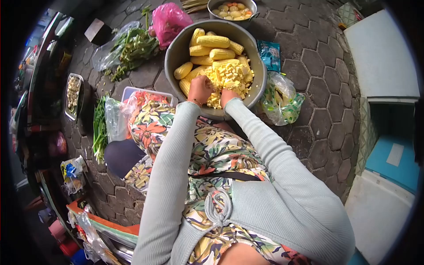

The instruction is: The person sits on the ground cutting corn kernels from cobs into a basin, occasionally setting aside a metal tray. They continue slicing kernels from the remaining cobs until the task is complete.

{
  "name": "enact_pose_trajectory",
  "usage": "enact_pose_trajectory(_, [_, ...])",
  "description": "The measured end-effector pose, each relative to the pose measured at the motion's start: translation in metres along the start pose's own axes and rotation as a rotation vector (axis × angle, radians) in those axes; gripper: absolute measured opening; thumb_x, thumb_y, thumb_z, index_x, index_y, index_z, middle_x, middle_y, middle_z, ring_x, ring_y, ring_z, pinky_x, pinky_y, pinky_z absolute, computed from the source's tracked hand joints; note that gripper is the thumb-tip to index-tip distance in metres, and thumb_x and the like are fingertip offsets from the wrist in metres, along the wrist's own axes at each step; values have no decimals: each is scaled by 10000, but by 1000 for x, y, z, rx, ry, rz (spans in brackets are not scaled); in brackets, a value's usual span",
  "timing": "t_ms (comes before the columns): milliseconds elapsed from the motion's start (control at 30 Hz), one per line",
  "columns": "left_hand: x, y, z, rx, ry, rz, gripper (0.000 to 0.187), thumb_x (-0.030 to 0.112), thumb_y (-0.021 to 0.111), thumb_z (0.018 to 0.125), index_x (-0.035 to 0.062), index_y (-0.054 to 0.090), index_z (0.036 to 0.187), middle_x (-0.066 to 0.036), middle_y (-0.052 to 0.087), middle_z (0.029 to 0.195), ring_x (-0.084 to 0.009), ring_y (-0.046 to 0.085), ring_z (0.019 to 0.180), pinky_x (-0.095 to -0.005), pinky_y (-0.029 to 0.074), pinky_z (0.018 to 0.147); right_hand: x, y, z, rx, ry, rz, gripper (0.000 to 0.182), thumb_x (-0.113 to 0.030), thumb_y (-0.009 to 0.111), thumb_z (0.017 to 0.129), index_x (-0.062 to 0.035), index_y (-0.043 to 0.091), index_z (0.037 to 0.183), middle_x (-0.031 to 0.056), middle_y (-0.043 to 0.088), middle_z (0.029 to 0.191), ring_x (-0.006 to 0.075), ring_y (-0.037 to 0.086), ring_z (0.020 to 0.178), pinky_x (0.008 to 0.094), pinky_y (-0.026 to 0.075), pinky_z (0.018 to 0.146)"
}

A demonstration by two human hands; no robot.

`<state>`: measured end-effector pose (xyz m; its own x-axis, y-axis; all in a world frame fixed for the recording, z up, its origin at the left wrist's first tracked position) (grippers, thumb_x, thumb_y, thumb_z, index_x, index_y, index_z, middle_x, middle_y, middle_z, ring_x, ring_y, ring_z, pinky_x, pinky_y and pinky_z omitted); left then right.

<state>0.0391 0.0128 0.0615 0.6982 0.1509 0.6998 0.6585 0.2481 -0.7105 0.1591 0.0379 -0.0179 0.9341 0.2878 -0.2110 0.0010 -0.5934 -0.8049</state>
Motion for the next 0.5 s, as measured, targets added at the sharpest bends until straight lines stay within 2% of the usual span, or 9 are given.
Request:
enact_pose_trajectory(100, [2, -7, 2, 27, -23, -7, 319, 79, 751, 486, -21, 542, 705, -156, 546, 693, -303, 540, 661, -348, 437, 594, 2, -4, -12, -34, -74, 48, 288, -201, 407, 824, -49, 528, 1037, 169, 573, 1007, 289, 564, 933, 385, 455, 783])
enact_pose_trajectory(233, [-10, -7, 2, 28, -70, -21, 310, 91, 747, 501, -22, 540, 702, -159, 548, 695, -312, 541, 676, -353, 436, 604, 11, 6, -11, -60, -27, 34, 286, -212, 414, 827, -44, 525, 1029, 158, 568, 1026, 261, 542, 980, 370, 429, 820])
enact_pose_trajectory(300, [-5, -3, 2, 36, 6, 49, 315, 113, 752, 492, -8, 557, 709, -128, 544, 662, -269, 536, 626, -327, 424, 571, 16, 15, 0, -41, 7, 14, 282, -204, 415, 826, -44, 538, 1023, 152, 573, 1024, 250, 551, 968, 364, 439, 805])
enact_pose_trajectory(367, [1, 0, 1, 34, 42, 63, 311, 110, 747, 498, -6, 561, 718, -132, 548, 677, -268, 540, 641, -325, 427, 585, 17, 34, 23, -154, -13, -70, 288, -188, 399, 826, -46, 559, 1019, 148, 573, 1029, 261, 555, 962, 366, 444, 799])
enact_pose_trajectory(400, [-2, -1, 1, 24, -17, 62, 303, 110, 738, 505, -10, 551, 710, -153, 551, 712, -301, 537, 691, -349, 431, 624, 10, 20, 15, -146, -31, -22, 295, -153, 404, 791, -26, 556, 1010, 179, 561, 1030, 296, 555, 943, 386, 441, 803])
enact_pose_trajectory(433, [-9, -4, -1, 12, -87, 58, 297, 111, 730, 511, -15, 540, 702, -174, 554, 747, -334, 534, 740, -374, 434, 663, 8, 18, 18, -140, -47, -16, 295, -153, 404, 791, -26, 556, 1010, 179, 561, 1030, 296, 555, 943, 386, 441, 803])
enact_pose_trajectory(500, [-9, -14, -3, 59, -52, 100, 280, 127, 718, 536, -10, 546, 709, -176, 554, 752, -333, 534, 760, -378, 433, 679, 20, 15, 17, -52, -10, 34, 283, -162, 421, 783, -24, 579, 974, 176, 570, 1014, 294, 560, 936, 383, 441, 806])
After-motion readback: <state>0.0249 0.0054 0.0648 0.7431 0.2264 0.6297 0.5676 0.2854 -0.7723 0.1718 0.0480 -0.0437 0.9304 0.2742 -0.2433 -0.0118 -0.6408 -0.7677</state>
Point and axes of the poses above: each hand's wrist, its own z-axis towards the middle knuckle, its own y-axis out of the palm, x = y × z, the point moved 9 cm from there along z, towards the middle knuckle
